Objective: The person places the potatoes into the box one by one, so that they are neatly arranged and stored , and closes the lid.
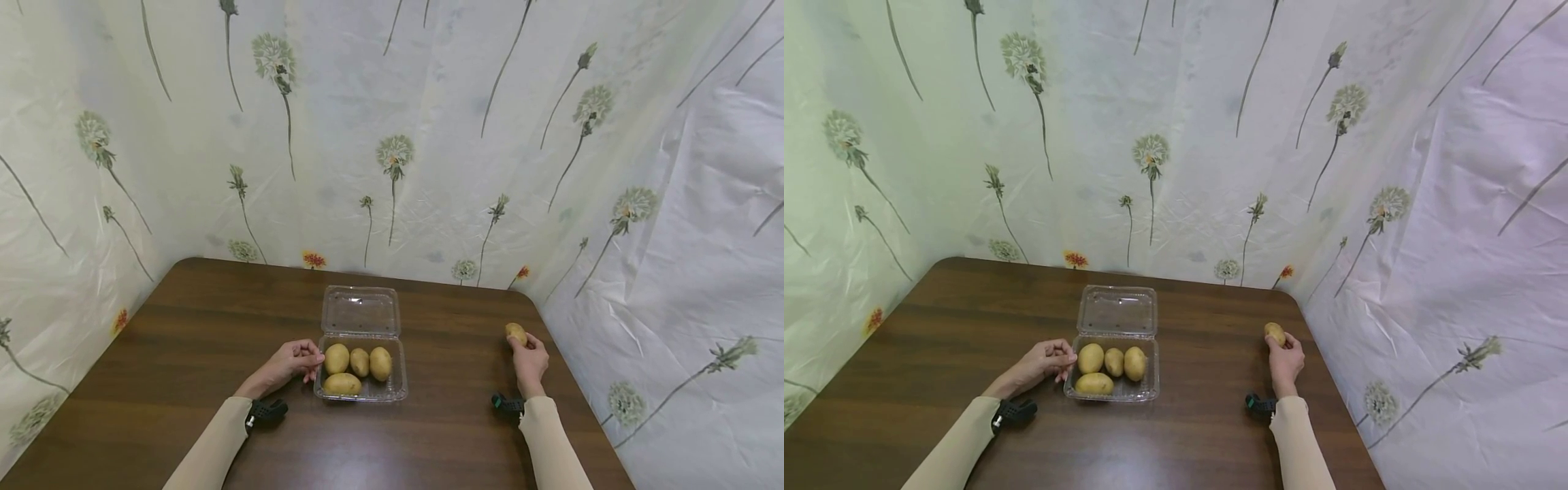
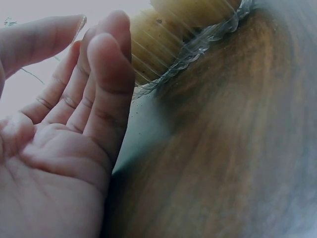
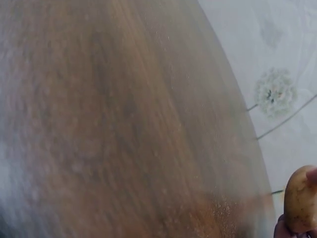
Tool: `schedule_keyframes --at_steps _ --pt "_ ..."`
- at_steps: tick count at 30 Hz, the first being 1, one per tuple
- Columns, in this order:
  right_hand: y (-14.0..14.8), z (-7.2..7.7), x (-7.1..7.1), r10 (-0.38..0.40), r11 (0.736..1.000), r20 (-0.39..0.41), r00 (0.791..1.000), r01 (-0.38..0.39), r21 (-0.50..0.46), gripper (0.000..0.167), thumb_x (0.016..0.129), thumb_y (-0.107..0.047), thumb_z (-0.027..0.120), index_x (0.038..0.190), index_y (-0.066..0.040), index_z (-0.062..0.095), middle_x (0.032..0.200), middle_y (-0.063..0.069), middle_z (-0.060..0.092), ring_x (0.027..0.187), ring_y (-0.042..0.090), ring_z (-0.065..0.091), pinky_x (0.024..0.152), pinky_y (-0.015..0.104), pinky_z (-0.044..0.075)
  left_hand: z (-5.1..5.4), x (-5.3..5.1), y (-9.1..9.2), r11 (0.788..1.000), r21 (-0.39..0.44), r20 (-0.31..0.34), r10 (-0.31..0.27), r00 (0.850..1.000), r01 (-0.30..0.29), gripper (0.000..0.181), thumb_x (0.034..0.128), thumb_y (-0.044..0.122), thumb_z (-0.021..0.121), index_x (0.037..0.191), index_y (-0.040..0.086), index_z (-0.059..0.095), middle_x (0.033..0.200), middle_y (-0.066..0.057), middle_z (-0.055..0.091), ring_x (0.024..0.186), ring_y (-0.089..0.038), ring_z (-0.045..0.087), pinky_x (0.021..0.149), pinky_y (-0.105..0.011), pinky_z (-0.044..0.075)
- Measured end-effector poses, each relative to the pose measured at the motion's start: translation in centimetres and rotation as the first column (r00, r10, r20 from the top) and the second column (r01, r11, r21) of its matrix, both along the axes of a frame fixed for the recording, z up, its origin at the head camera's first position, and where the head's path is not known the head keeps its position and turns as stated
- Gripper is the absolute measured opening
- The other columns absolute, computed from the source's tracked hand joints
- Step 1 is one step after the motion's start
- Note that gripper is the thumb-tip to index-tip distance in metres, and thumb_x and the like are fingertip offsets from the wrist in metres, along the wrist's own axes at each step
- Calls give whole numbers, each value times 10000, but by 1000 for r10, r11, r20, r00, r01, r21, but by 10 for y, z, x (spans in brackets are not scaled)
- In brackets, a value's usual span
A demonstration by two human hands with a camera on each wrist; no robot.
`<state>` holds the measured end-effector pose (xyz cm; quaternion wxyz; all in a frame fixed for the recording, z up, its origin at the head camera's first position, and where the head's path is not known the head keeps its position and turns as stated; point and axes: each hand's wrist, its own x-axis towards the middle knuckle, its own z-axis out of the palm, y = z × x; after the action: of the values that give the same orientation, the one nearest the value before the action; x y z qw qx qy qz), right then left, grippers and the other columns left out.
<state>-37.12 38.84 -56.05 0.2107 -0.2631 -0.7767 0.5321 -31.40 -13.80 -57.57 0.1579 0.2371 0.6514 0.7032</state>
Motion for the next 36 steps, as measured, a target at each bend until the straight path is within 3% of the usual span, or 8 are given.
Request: schedule_keyframes --at_steps 22,36 --pt "-9 10 6 27 1000 -33 999 -28 -14 569 870 -305 689 1365 -82 516 1271 134 546 1033 170 494 716 158 400 -1 -2 -1 1000 13 17 -3 1000 3 109 970 84 555 969 -23 533 753 -21 627 627 -100 584 548 -226 498" --pt "-13 15 9 25 999 -69 997 -28 -42 574 852 -344 723 1340 -103 539 1200 70 552 948 67 504 687 94 410 -2 -2 1 1000 23 14 -1 1000 1 122 972 67 544 983 -53 524 754 -31 629 617 -105 581 542 -227 496"
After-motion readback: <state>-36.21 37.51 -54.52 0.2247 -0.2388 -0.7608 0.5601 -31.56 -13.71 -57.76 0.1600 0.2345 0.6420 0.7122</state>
